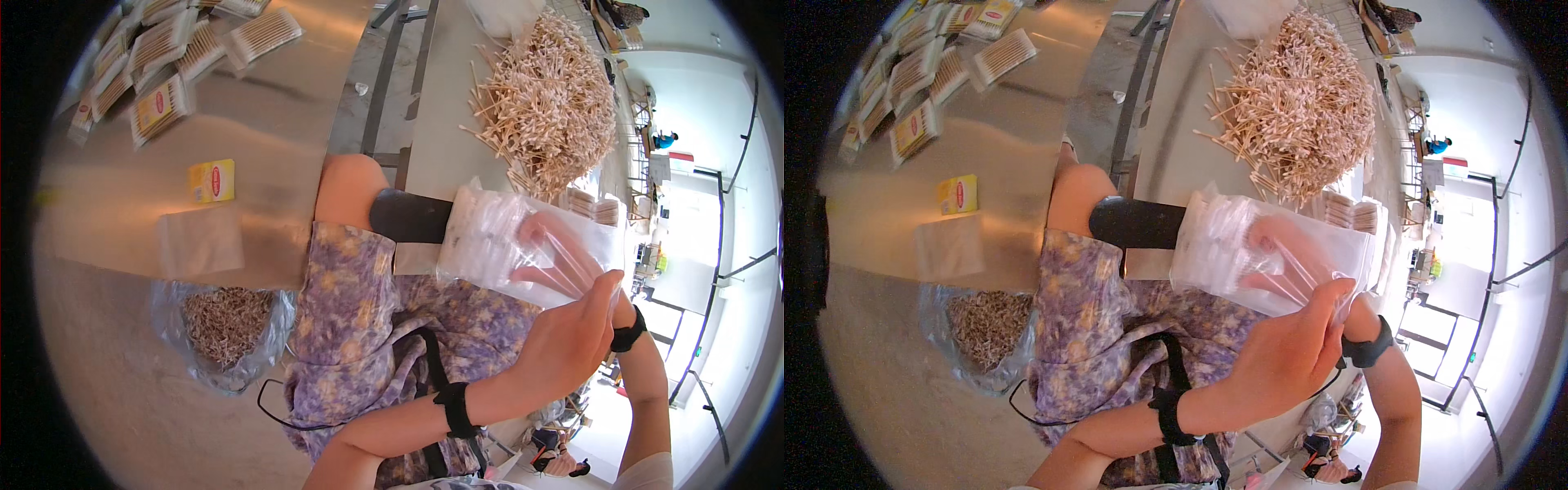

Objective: Packaging small bundles of cotton swabs into plastic zip-lock bags.

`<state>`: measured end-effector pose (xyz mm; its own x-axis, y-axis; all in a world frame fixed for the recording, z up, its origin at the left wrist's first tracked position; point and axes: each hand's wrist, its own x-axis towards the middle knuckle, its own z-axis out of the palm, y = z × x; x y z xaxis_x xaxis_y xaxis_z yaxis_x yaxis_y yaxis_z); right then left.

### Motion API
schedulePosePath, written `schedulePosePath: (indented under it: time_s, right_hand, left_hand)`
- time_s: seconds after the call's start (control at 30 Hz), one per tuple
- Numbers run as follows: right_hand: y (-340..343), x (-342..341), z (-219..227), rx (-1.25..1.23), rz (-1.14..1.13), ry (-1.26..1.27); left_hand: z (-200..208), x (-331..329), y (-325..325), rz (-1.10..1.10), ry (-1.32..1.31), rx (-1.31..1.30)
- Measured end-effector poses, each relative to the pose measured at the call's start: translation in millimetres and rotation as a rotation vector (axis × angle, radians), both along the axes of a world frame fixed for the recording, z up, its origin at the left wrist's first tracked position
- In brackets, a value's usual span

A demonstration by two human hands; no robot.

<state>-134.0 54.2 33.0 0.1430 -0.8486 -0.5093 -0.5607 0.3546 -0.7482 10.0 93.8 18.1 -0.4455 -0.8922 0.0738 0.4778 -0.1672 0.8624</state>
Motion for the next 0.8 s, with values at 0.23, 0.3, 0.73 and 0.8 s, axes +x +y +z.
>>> schedulePosePath:
  time_s: [0.23,0.3,0.73,0.8]
  right_hand:
    - [1.1,-1.9,11.1,-0.122,0.398,0.579]
    - [2.1,-10.2,18.7,-0.138,0.392,0.486]
    - [152.6,-125.6,-39.1,-0.652,-0.29,1.075]
    - [151.4,-116.6,-76.2,-0.448,-0.527,0.598]
  left_hand:
    - [-4.0,-0.3,-5.8,-0.107,0.109,0.033]
    - [-8.2,-2.9,-5.0,-0.075,0.167,0.067]
    - [-88.1,14.0,13.8,0.324,-0.482,0.068]
    - [-91.1,17.6,24.9,0.256,-0.55,0.057]
